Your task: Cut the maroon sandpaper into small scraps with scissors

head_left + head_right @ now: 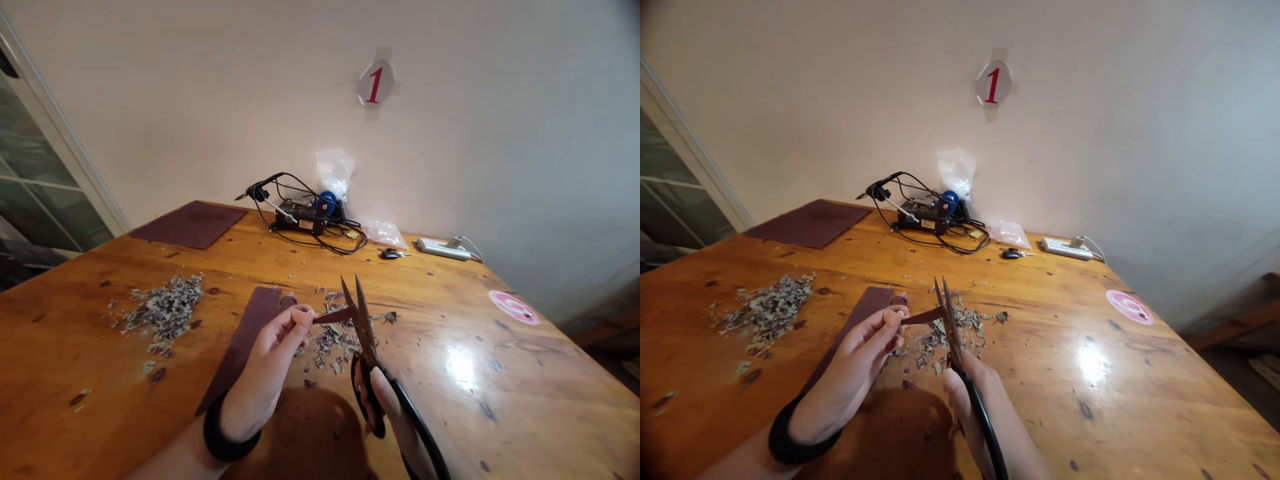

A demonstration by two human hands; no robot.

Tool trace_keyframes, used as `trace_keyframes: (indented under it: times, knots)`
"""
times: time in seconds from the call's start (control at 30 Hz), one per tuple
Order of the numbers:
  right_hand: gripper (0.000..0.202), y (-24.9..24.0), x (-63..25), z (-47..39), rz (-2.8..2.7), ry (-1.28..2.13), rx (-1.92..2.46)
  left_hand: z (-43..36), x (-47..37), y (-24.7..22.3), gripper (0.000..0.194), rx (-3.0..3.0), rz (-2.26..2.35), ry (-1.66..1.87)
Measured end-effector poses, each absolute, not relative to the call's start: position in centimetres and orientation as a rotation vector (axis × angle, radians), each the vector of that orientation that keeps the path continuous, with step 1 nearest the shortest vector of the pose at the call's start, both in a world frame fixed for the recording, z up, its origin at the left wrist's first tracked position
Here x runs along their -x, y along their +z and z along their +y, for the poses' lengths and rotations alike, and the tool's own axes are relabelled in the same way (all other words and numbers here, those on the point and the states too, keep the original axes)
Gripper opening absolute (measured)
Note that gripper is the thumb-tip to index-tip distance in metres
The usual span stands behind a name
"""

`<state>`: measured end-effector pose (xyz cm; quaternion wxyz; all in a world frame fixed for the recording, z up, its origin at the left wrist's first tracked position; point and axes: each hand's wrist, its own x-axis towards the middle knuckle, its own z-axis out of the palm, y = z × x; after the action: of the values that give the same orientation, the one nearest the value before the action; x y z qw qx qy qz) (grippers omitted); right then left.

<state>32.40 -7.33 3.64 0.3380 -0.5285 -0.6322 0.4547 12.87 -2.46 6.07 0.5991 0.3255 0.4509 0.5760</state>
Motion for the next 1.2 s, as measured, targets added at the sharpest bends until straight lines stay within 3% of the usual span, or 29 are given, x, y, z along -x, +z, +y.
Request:
trace_keyframes:
  times: [1.07,1.2]
  knots:
    - [0.061,4.51,-32.17,-7.15,-1.613,1.085,1.423,-1.72,-12.40,6.83,0.051,-0.637,0.980,1.461]
    - [0.047,4.28,-32.42,-7.02,-1.647,1.079,1.374,-1.76,-12.30,7.08,0.051,-0.626,0.971,1.473]
